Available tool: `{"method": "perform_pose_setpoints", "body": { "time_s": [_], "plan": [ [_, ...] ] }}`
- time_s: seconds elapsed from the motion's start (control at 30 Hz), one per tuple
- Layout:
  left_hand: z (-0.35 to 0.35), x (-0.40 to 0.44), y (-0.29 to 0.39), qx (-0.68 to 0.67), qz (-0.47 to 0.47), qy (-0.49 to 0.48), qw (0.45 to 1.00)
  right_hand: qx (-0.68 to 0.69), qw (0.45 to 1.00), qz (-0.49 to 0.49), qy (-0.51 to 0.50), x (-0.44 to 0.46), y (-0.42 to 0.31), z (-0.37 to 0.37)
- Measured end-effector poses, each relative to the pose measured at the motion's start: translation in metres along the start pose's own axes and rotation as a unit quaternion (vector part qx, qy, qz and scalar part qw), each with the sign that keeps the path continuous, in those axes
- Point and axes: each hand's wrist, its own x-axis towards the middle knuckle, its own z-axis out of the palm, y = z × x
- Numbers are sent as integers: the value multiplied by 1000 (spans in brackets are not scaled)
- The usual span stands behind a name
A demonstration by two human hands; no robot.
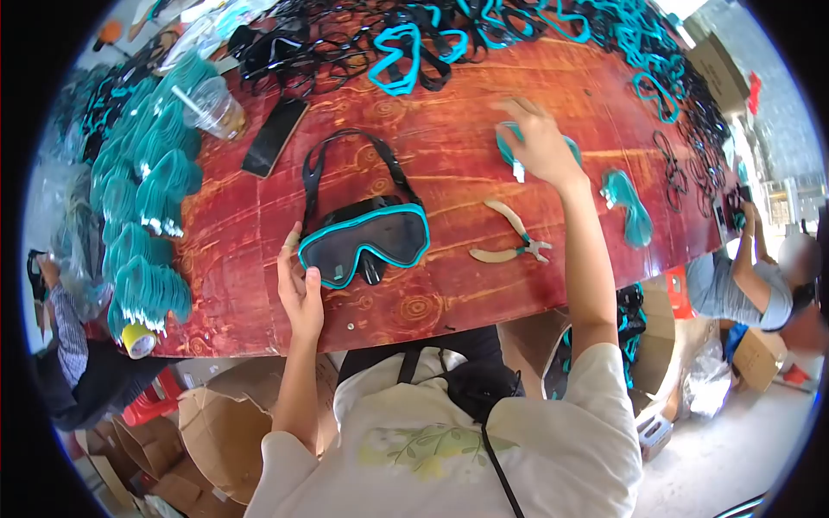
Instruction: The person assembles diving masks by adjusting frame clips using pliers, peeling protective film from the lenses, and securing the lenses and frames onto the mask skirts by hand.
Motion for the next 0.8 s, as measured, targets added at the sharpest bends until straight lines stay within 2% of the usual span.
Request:
{"method": "perform_pose_setpoints", "body": {
  "time_s": [0.1,0.2,0.27,0.3,0.33,0.37,0.43,0.53,0.63,0.73,0.77,0.8],
  "plan": [
    [-3,0,6,22,-18,35,999,125,991,9,-45,51,-13,39],
    [-10,-5,-8,46,-43,77,995,-7,998,59,-33,83,-28,74],
    [-9,-7,-4,-3,-83,93,992,13,999,45,-15,95,-33,89],
    [-10,-8,-7,4,-74,90,993,22,999,35,-7,102,-38,94],
    [-10,-9,-11,10,-64,86,994,55,996,-40,54,108,-45,101],
    [-11,-9,-15,16,-54,83,995,76,994,-60,54,114,-52,107],
    [-7,-4,-6,52,-8,56,997,13,992,-114,45,127,-63,122],
    [-4,-4,7,20,-55,65,996,-83,991,-100,-18,143,-79,134],
    [-7,-6,0,6,-69,69,995,-53,988,-142,15,169,-74,168],
    [-5,-3,-2,17,-25,78,997,-105,975,-173,-94,184,-72,181],
    [-7,-5,1,-11,-70,77,995,-96,971,-164,-146,190,-73,180],
    [-8,-6,4,-26,-80,83,993,-82,971,-205,-97,189,-68,184]
  ]
}}
